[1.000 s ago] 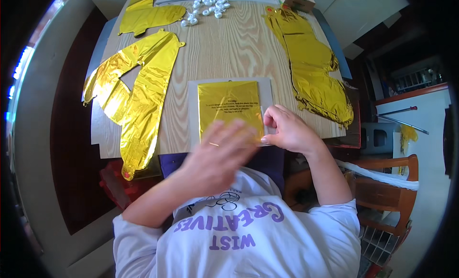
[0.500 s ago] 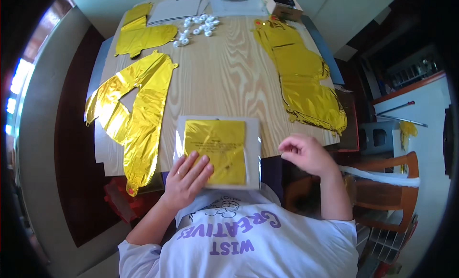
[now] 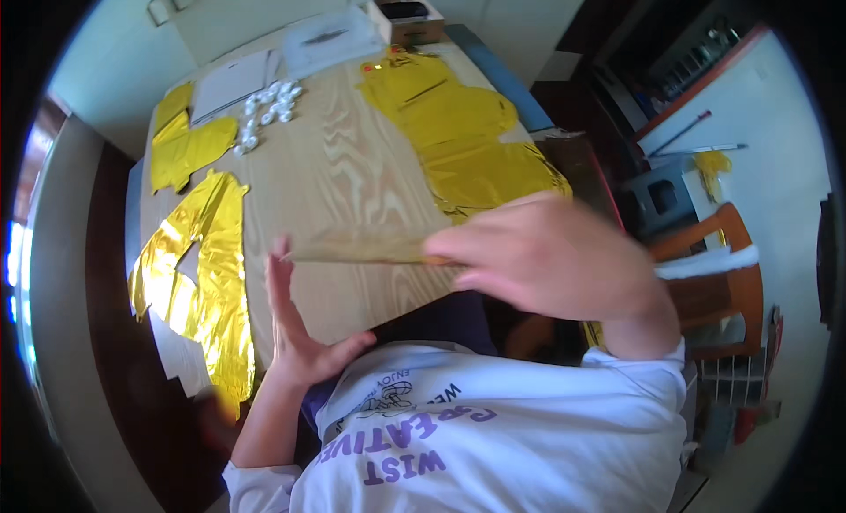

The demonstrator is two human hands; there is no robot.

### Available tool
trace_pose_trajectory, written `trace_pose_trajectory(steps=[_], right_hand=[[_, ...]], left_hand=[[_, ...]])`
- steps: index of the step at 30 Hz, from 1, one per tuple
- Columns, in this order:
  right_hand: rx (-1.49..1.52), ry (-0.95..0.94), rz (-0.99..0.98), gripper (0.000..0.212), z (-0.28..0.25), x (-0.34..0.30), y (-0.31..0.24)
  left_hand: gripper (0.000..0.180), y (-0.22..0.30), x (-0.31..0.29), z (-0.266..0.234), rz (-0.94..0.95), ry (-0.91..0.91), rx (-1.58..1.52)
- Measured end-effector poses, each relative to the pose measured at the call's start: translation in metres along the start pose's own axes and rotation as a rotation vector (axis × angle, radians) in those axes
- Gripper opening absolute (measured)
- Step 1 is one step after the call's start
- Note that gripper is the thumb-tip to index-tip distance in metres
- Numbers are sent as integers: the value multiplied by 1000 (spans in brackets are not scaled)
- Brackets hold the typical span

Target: Folding and placing gold letter balloons onto cardboard templates for packaging.

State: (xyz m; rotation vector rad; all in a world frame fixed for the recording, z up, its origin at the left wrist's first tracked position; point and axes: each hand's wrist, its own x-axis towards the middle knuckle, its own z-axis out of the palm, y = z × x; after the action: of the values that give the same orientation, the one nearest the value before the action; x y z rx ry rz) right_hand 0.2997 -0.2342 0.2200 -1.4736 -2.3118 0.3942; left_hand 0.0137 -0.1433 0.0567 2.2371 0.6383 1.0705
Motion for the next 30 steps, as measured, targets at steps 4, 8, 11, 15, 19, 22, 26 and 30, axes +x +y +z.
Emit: trace_pose_trajectory(steps=[4, 8, 11, 15, 19, 22, 26, 30], right_hand=[[-257, -173, 26, 13, 53, 4, 34], [-52, -156, -11, 8, 20, -44, 14], [-18, 194, 169, 11, -32, -112, 18], [-399, 311, 969, 8, -86, -198, 86], [-636, 188, 1061, 23, -55, -222, 224], [-751, 125, 626, 16, 4, -229, 329], [-702, -81, 639, 18, 86, -192, 401], [-739, -67, 574, 18, 93, -165, 423]], left_hand=[[88, -49, -11, 46, -177, -81, -142], [44, 0, 0, 32, -19, -86, 169], [41, 26, 16, 31, 235, -96, 8], [25, 20, 15, 37, 48, -272, -75], [24, 22, -3, 43, 6, -343, -78], [23, 24, -9, 45, 42, -353, -32], [22, 27, -17, 45, 7, -319, 25], [24, 32, -26, 35, -34, -289, 97]])
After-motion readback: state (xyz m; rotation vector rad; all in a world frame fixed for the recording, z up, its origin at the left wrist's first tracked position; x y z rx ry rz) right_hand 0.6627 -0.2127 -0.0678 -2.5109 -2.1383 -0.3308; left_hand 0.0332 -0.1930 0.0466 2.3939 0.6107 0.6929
